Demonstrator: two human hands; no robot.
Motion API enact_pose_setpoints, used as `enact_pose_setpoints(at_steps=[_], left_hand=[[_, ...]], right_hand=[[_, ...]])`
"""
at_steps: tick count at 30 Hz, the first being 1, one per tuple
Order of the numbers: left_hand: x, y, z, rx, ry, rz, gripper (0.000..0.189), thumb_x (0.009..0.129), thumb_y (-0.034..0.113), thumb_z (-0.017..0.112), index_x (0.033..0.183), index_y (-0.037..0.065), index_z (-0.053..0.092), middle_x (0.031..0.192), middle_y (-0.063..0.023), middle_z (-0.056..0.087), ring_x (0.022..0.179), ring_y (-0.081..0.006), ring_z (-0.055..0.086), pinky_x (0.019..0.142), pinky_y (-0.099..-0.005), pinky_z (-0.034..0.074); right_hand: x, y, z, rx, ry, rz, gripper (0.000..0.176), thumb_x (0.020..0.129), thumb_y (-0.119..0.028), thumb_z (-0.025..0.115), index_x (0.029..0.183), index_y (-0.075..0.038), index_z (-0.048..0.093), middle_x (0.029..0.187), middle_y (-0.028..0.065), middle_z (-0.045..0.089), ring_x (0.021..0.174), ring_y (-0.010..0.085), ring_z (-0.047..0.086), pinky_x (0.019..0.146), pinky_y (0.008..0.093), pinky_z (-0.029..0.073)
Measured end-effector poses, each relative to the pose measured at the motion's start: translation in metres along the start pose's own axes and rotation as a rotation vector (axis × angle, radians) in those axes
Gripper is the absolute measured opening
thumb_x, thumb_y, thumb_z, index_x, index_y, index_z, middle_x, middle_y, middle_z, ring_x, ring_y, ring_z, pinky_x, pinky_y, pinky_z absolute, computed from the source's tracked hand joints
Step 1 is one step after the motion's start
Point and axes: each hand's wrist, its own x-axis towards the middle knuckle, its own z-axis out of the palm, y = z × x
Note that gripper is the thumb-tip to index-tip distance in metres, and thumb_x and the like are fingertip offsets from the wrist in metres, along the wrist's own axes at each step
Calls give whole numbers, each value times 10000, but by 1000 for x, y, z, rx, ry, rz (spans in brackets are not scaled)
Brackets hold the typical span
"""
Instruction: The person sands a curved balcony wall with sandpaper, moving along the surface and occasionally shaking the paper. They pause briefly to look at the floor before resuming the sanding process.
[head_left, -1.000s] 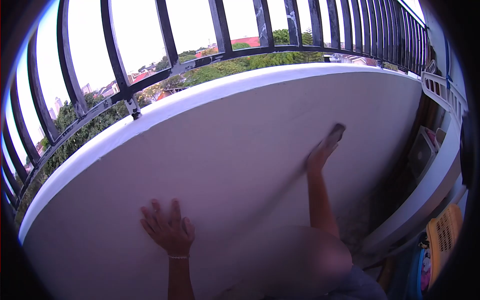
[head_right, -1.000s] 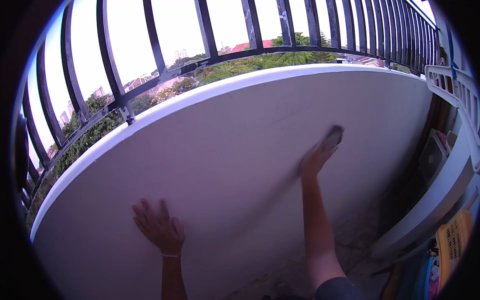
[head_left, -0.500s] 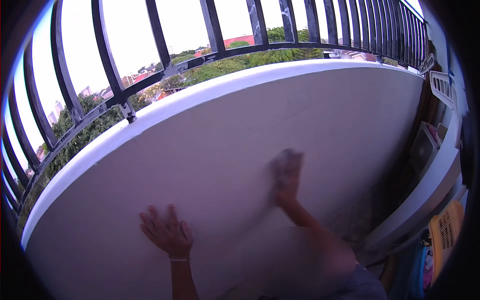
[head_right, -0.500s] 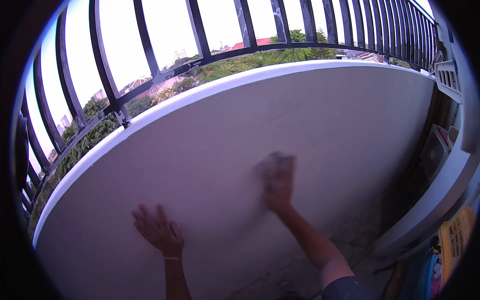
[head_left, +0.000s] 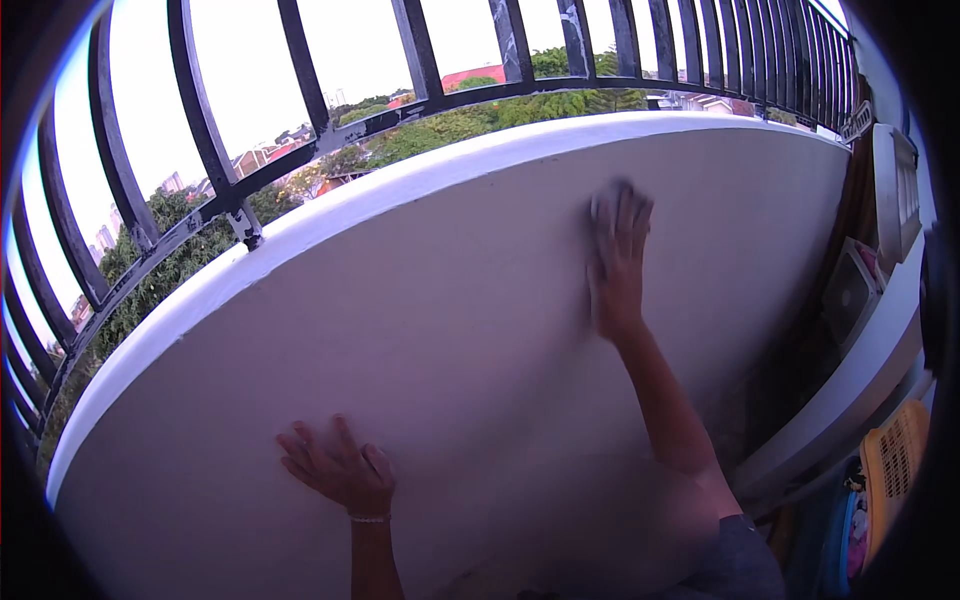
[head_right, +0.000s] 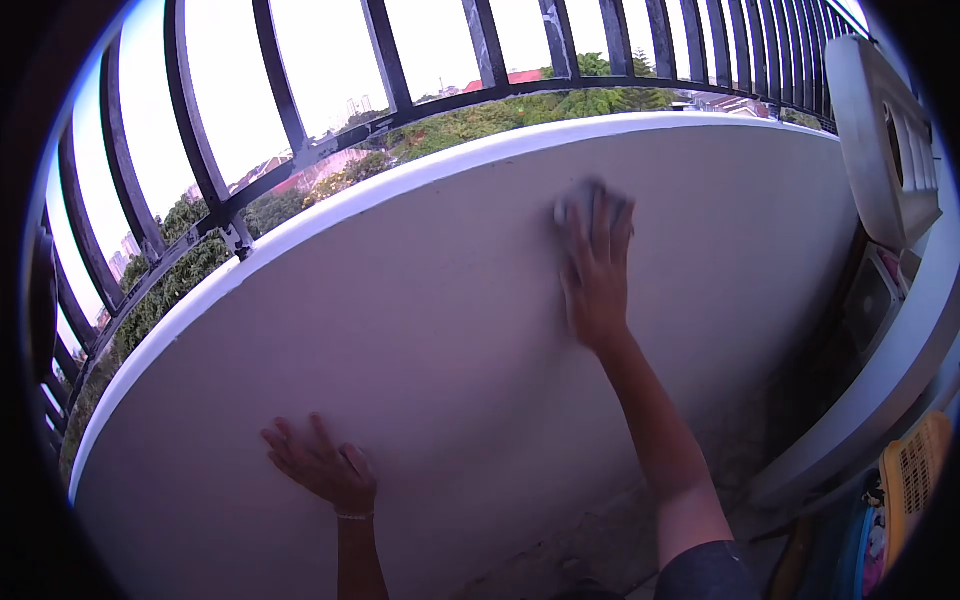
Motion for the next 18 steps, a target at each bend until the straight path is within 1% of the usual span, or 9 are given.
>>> enact_pose_setpoints(at_steps=[2, 4, 6, 8, 10, 12, 14, 16, 18], left_hand=[[-1, -2, -1, -7, -3, 21, 549, 955, 242, 357, 1484, 98, 386, 1532, -276, 286, 1433, -517, 212, 1144, -625, 138], [-2, -1, 0, -4, 9, 21, 556, 956, 263, 360, 1486, 96, 382, 1527, -276, 291, 1432, -519, 212, 1141, -631, 138], [0, -2, 2, -2, 22, 28, 572, 955, 296, 363, 1488, 89, 375, 1526, -277, 292, 1431, -521, 211, 1138, -637, 137], [-1, 0, 2, -6, 23, 34, 599, 953, 339, 365, 1492, 77, 365, 1528, -278, 288, 1431, -522, 209, 1136, -643, 135], [-1, 2, -1, -11, -48, 14, 646, 950, 389, 360, 1502, 53, 336, 1538, -285, 269, 1435, -525, 194, 1138, -643, 129], [-3, 1, -2, -19, -97, 2, 700, 944, 445, 363, 1511, 38, 306, 1546, -288, 254, 1430, -539, 187, 1133, -653, 128], [-5, -1, 2, -32, -106, 3, 760, 935, 507, 373, 1520, 31, 275, 1554, -289, 243, 1418, -564, 190, 1123, -675, 133], [-4, -2, 0, -22, -119, 6, 782, 935, 511, 366, 1533, 26, 233, 1567, -288, 213, 1422, -563, 176, 1128, -669, 128], [-3, -2, 1, -21, -123, 12, 796, 933, 508, 362, 1543, 24, 199, 1575, -286, 194, 1426, -561, 165, 1133, -664, 121]], right_hand=[[-46, 34, 8, 2, -79, -99, 640, 981, -174, 426, 1565, -99, 176, 1640, 154, 67, 1504, 391, 7, 1206, 518, 68], [-70, 87, 35, 475, 101, 267, 606, 1010, -206, 369, 1562, -73, 159, 1639, 159, 58, 1504, 387, 1, 1214, 477, 47], [-50, 144, 50, 585, 299, 324, 609, 1018, -219, 370, 1556, -44, 148, 1638, 168, 53, 1504, 379, -18, 1217, 441, 38], [-11, 176, 50, 426, 271, 738, 597, 1031, -261, 358, 1550, -36, 167, 1633, 184, 60, 1502, 379, -33, 1211, 458, 1], [30, 174, 40, 245, 157, 725, 577, 1034, -266, 352, 1548, -57, 195, 1629, 191, 68, 1500, 388, -20, 1207, 487, -11], [54, 144, 37, 225, 268, 442, 562, 1026, -255, 375, 1546, -96, 237, 1627, 187, 90, 1496, 406, -25, 1202, 516, -24], [66, 76, 5, 128, 209, 57, 603, 977, -203, 464, 1545, -143, 269, 1628, 175, 111, 1494, 427, -14, 1205, 532, 10], [40, 46, 1, 42, 52, -78, 648, 927, -164, 520, 1536, -161, 301, 1622, 180, 139, 1494, 432, 1, 1204, 547, 63], [-9, 41, 1, -68, -132, -287, 689, 905, -147, 538, 1544, -171, 282, 1624, 186, 113, 1494, 430, 22, 1198, 563, 109]])
